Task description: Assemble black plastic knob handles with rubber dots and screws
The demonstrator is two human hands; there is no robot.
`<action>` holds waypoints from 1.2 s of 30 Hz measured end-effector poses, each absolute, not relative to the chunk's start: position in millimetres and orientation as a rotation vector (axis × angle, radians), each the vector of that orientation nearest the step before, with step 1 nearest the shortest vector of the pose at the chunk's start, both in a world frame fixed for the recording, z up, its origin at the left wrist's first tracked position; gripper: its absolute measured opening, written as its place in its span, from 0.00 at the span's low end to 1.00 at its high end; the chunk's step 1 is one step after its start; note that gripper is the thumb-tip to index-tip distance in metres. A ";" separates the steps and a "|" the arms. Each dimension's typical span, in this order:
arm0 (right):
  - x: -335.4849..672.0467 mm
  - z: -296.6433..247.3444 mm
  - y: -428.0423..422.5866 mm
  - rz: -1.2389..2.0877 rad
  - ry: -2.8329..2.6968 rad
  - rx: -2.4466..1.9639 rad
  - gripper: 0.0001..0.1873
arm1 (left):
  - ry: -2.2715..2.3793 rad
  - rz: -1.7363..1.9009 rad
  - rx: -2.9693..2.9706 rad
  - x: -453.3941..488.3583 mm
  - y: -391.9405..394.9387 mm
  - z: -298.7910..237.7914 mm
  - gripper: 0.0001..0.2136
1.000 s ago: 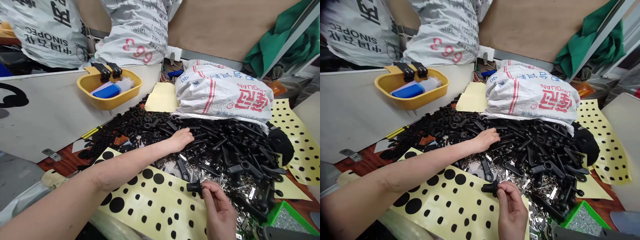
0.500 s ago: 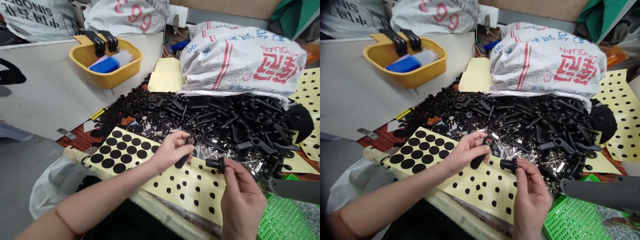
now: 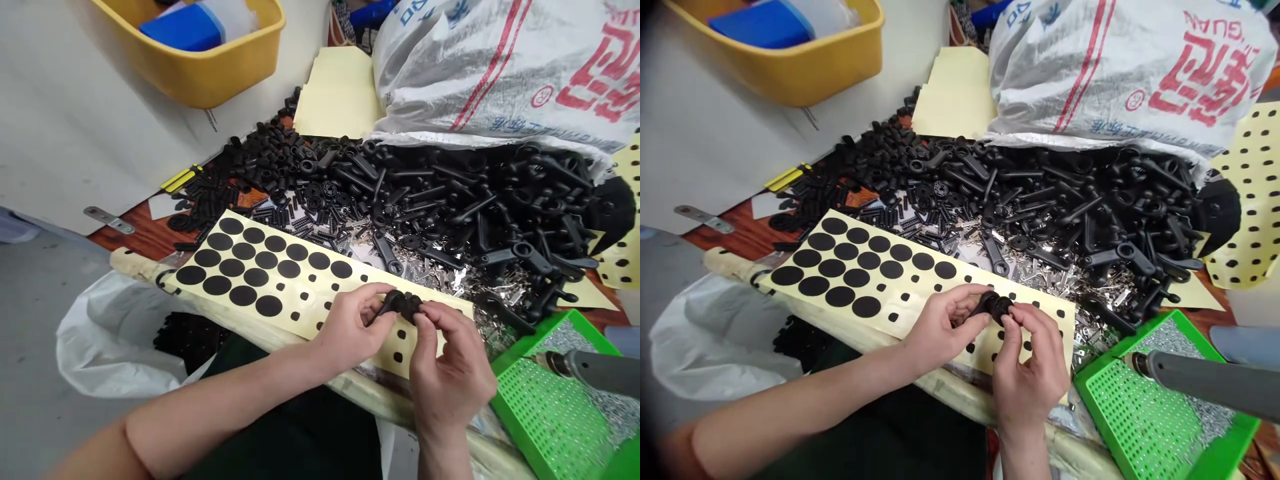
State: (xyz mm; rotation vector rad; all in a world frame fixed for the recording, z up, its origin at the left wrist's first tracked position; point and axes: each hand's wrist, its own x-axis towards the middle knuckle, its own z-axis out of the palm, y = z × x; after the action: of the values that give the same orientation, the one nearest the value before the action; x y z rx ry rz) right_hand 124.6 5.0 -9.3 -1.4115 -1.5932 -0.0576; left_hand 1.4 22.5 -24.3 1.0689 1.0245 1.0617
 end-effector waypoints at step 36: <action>127.1 -33.7 -1.6 0.425 -1.395 -1.371 0.09 | 1.208 1.059 1.334 -2.5 21.6 -22.1 0.13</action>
State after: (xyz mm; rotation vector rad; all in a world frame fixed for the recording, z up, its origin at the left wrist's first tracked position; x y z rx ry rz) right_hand 127.1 -1.6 -33.7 -1.3714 -1.3953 0.4254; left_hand -2.5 21.6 -22.1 1.3339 1.2076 1.0587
